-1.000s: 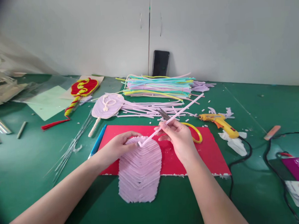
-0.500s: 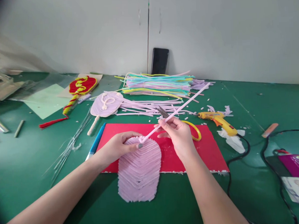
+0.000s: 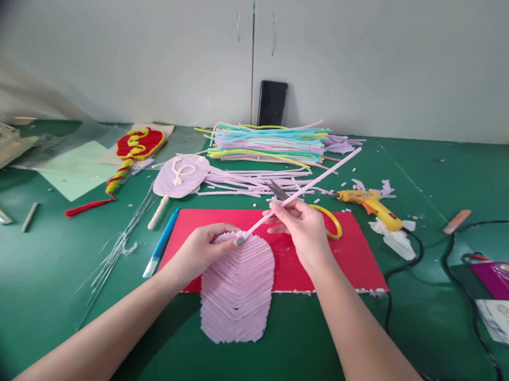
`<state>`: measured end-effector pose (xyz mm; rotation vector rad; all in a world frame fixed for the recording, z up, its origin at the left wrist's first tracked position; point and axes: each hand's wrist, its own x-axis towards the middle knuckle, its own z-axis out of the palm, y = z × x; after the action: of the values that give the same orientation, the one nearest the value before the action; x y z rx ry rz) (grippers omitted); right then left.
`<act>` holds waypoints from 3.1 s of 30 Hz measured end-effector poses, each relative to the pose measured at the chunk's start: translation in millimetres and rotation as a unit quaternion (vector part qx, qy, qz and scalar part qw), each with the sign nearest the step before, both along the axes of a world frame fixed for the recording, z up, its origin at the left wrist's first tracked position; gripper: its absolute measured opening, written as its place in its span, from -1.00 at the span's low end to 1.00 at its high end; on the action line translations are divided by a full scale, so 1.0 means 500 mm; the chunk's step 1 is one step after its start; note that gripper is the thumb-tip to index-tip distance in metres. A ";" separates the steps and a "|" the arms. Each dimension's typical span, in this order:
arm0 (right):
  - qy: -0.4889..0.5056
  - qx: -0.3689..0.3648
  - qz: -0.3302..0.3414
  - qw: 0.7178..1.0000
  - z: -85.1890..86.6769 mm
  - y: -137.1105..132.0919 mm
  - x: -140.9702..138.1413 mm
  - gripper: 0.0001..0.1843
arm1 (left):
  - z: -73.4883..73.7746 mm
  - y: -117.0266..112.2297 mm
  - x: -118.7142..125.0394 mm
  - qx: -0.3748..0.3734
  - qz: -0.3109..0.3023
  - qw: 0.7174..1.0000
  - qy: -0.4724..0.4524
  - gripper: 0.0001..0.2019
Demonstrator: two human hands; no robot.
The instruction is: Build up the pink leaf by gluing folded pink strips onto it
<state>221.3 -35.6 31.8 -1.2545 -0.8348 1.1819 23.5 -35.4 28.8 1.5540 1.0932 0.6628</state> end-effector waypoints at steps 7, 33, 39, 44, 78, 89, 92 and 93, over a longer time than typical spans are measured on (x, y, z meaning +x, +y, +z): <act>-0.003 0.001 0.000 1.000 -0.003 0.001 0.001 -0.71 | -0.001 -0.003 0.000 0.004 0.004 1.000 0.001 -0.70; -0.021 -0.001 -0.004 1.000 0.002 -0.001 0.000 -0.70 | -0.006 -0.004 -0.001 -0.001 0.016 1.000 0.019 -0.64; -0.017 -0.004 -0.006 1.000 0.001 0.000 0.000 -0.69 | -0.006 -0.005 -0.001 -0.004 0.015 1.000 0.010 -0.64; -0.020 -0.001 -0.010 1.000 -0.002 0.001 0.001 -0.66 | -0.007 -0.002 -0.003 -0.004 0.010 1.000 0.001 -0.66; -0.048 -0.002 -0.013 0.999 0.008 -0.004 -0.012 -0.69 | 0.007 0.003 -0.002 -0.034 0.023 0.999 -0.001 -0.72; -0.041 -0.005 -0.006 0.999 0.009 -0.004 -0.013 -0.69 | 0.010 0.000 0.000 -0.042 0.026 0.999 0.002 -0.73; -0.043 -0.005 -0.012 0.999 0.008 -0.004 -0.012 -0.68 | 0.009 0.001 -0.001 -0.035 0.020 0.999 -0.017 -0.74; -0.043 -0.007 -0.014 0.999 0.007 -0.003 -0.012 -0.68 | 0.009 0.001 -0.001 -0.036 0.018 0.999 -0.024 -0.74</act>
<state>215.3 -37.2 35.4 -1.3318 -0.8722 1.1191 22.9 -35.0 33.3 1.4537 1.0998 0.6739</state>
